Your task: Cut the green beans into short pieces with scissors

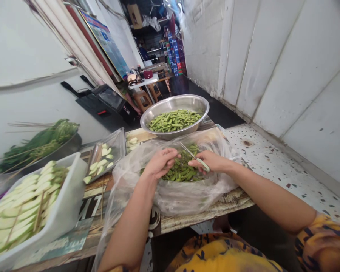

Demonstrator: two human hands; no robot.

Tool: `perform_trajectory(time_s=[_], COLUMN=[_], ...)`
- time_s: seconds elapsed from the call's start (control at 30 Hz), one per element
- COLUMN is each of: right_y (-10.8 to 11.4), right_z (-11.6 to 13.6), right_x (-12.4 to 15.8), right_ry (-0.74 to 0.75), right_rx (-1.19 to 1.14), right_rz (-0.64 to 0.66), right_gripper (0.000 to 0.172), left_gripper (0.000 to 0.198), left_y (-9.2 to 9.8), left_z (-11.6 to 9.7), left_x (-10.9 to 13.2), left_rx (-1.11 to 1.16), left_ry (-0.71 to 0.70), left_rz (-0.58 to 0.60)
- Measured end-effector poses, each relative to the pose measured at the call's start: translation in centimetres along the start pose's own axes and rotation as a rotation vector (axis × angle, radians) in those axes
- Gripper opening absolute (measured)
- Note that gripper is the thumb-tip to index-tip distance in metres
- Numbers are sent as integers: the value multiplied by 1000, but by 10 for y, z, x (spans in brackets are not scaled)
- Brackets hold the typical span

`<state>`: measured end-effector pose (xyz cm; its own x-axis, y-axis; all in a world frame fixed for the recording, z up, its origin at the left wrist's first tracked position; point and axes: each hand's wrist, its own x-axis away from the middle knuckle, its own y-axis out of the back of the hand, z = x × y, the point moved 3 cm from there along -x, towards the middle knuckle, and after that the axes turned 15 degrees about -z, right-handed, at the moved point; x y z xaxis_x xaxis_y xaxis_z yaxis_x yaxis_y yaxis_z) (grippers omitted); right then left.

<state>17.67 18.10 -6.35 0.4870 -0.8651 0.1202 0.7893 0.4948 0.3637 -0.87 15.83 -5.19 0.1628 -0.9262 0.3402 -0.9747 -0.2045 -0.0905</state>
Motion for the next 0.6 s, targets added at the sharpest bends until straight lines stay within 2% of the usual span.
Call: perform_trajectory(time_s=[0.17, 0.37, 0.6], right_y=[-4, -1, -1], right_z=[5, 11, 2], right_x=[5, 7, 4], right_ry=[-62, -76, -72], right_rx=[-128, -137, -102], right_rz=[97, 55, 55], right_gripper=[56, 52, 54], left_gripper=[30, 37, 40], left_y=[-1, -9, -9], left_z=[1, 0, -5], left_x=[-2, 3, 5], left_rx=[121, 109, 151], left_ry=[-47, -155, -189], left_rz=[-14, -137, -225])
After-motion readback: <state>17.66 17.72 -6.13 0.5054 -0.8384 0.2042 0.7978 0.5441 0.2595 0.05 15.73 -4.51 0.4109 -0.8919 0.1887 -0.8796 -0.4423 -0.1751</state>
